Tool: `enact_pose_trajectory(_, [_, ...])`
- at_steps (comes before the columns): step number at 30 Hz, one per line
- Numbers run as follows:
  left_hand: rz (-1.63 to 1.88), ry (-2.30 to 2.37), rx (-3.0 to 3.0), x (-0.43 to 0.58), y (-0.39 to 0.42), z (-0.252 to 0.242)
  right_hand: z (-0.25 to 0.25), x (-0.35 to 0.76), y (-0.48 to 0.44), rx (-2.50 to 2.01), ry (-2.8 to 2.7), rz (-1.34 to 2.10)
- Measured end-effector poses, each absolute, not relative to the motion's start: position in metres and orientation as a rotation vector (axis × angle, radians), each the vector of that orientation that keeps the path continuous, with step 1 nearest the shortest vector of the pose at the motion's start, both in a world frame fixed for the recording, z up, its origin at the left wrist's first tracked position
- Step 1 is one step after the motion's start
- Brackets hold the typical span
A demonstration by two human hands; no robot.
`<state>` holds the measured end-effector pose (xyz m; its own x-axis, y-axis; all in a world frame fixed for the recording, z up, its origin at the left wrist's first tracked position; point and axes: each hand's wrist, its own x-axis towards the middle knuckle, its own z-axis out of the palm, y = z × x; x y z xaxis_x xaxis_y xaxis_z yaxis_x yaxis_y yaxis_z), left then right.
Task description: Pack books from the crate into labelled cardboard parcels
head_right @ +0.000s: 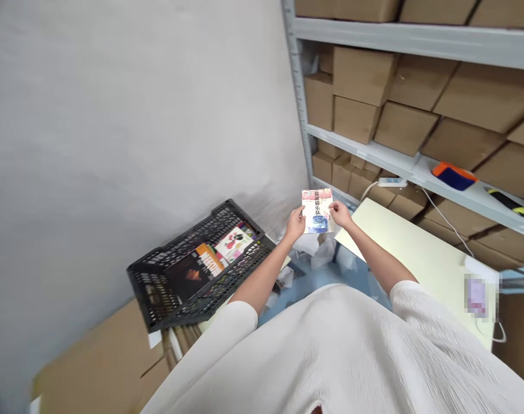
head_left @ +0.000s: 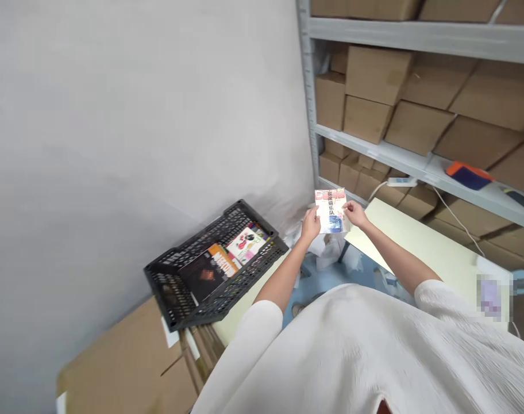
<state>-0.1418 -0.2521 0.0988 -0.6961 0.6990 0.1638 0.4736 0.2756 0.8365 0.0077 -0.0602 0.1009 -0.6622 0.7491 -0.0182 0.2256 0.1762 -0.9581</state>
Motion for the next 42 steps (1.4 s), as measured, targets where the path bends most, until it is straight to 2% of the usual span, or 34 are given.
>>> enact_pose_trajectory(7, [1.155, 2.064, 1.118, -0.042, -0.161, 0.053, 0.055, 0.152, -0.007, -1.324, -1.911, 1.304])
enact_pose_trajectory(14, [0.876, 1.932, 1.226, 0.001, -0.098, 0.030, 0.026, 0.217, 0.007, -1.598, -1.736, 1.330])
enact_pose_trajectory(26, [0.631, 1.711, 1.153, 0.005, -0.003, -0.018, -0.010, 0.229, 0.029, -1.833, -1.289, 1.467])
enact_pose_trajectory(42, [0.583, 1.696, 1.077, 0.006, 0.031, -0.069, -0.041, 0.231, 0.055, -1.910, -1.084, 1.542])
